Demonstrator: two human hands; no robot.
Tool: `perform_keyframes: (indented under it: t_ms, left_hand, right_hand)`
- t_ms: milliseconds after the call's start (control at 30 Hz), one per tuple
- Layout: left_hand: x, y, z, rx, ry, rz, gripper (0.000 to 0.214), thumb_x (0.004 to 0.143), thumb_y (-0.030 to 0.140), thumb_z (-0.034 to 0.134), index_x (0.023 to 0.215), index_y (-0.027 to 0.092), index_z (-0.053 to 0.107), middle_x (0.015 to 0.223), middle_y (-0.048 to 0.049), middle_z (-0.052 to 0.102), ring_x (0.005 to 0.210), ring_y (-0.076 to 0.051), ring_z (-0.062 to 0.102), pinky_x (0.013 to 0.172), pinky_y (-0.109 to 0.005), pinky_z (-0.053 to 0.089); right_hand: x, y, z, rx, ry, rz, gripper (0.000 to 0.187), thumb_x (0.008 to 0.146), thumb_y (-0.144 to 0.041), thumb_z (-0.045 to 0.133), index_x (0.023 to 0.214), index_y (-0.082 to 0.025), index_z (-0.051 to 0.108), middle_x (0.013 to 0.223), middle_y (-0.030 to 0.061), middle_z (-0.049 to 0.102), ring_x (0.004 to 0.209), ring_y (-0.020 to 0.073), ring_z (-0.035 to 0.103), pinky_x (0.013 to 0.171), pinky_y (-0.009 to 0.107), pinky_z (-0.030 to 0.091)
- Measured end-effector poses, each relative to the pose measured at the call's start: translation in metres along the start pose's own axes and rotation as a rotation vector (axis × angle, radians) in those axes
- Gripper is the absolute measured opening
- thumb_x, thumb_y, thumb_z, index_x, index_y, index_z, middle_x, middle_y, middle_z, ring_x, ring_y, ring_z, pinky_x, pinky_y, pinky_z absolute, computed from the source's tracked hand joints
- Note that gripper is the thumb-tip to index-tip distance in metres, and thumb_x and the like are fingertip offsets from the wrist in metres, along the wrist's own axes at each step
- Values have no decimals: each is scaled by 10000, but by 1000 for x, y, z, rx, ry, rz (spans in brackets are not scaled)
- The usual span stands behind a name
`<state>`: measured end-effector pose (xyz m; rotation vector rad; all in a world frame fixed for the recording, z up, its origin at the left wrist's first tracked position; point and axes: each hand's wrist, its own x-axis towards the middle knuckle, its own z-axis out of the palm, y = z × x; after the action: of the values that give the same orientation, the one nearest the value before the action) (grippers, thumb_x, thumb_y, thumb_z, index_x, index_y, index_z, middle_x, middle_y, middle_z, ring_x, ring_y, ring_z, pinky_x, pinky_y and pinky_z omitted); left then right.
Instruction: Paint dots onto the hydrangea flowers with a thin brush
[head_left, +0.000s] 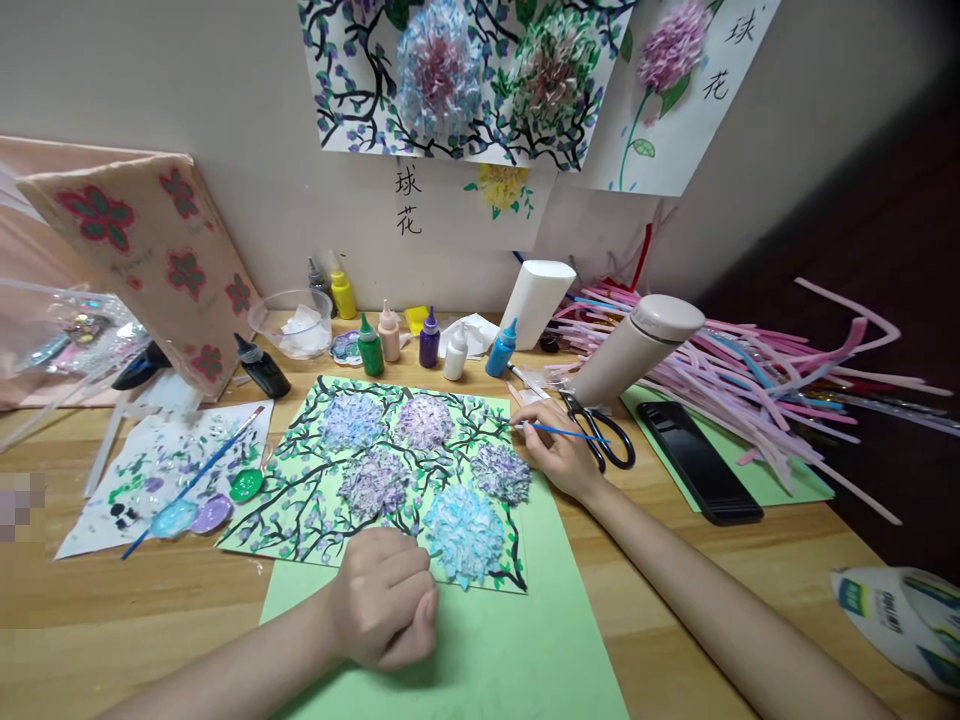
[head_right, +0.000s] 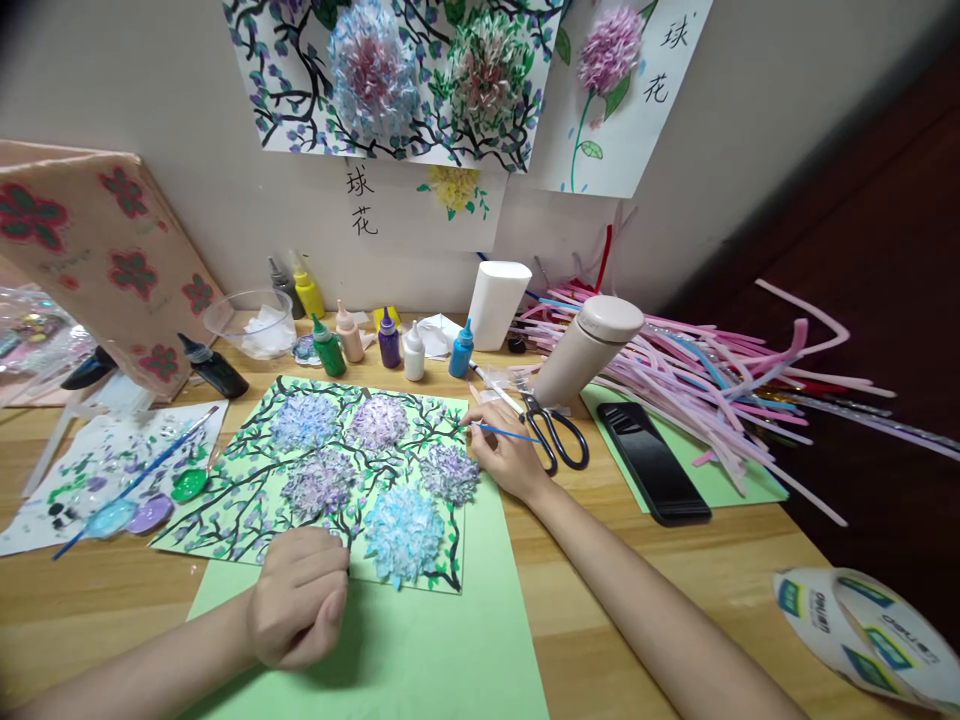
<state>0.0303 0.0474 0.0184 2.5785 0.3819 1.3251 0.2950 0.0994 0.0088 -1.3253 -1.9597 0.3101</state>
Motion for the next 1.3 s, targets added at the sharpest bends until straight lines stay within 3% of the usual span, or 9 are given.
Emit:
perform_keyframes:
  t_ms: [1300]
  left_hand:
    - [2,1,0,30,10,2,206,678,39,369,573,205,308,471,34,294,447,-136,214,457,-294,132]
  right_hand:
    - [1,-3,-1,-4,-2,14,176,886,-223,392,859,-216,566,832,41,619,831,203,568,750,330,416]
